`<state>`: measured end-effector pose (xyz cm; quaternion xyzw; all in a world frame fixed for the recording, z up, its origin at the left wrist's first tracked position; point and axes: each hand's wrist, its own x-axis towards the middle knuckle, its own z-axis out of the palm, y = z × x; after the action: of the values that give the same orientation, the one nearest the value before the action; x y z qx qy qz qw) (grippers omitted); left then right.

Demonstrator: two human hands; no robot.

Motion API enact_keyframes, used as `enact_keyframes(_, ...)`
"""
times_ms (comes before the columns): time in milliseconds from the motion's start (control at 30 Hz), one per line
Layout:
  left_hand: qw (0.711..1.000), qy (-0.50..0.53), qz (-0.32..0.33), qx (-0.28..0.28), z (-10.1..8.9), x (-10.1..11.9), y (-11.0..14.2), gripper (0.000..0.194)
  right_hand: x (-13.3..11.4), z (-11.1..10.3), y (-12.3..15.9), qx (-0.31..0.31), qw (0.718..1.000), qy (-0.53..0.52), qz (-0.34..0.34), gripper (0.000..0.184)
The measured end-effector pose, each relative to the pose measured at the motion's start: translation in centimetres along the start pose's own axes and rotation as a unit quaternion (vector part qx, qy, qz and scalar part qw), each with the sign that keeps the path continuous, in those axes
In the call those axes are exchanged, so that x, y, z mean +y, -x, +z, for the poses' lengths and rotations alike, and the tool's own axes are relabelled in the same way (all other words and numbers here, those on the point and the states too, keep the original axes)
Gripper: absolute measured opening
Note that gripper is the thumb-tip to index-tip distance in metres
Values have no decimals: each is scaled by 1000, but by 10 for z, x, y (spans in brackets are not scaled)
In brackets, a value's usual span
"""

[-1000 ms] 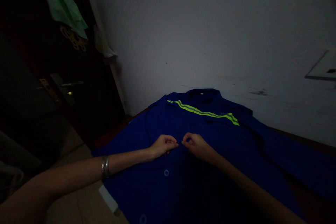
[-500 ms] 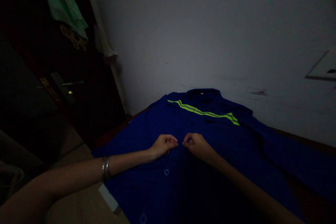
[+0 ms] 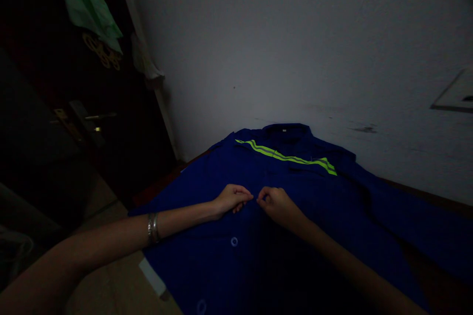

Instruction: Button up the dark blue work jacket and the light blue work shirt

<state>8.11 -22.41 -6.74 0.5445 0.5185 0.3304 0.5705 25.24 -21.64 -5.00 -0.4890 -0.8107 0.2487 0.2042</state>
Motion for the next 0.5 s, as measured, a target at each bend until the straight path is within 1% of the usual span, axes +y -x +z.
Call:
enact_keyframes(100,1000,8,6,9,1,0,0,25,-1,-1,0,2,1000,6,4,16)
enact_keyframes(267,1000,22,10,13,1,0,1,27,3,0,-6,-7,999,-14,30,14)
enact_keyframes(500,999,13,4,34,2,-1,1,31,3,-2,-9,-2,1000,0,31,13)
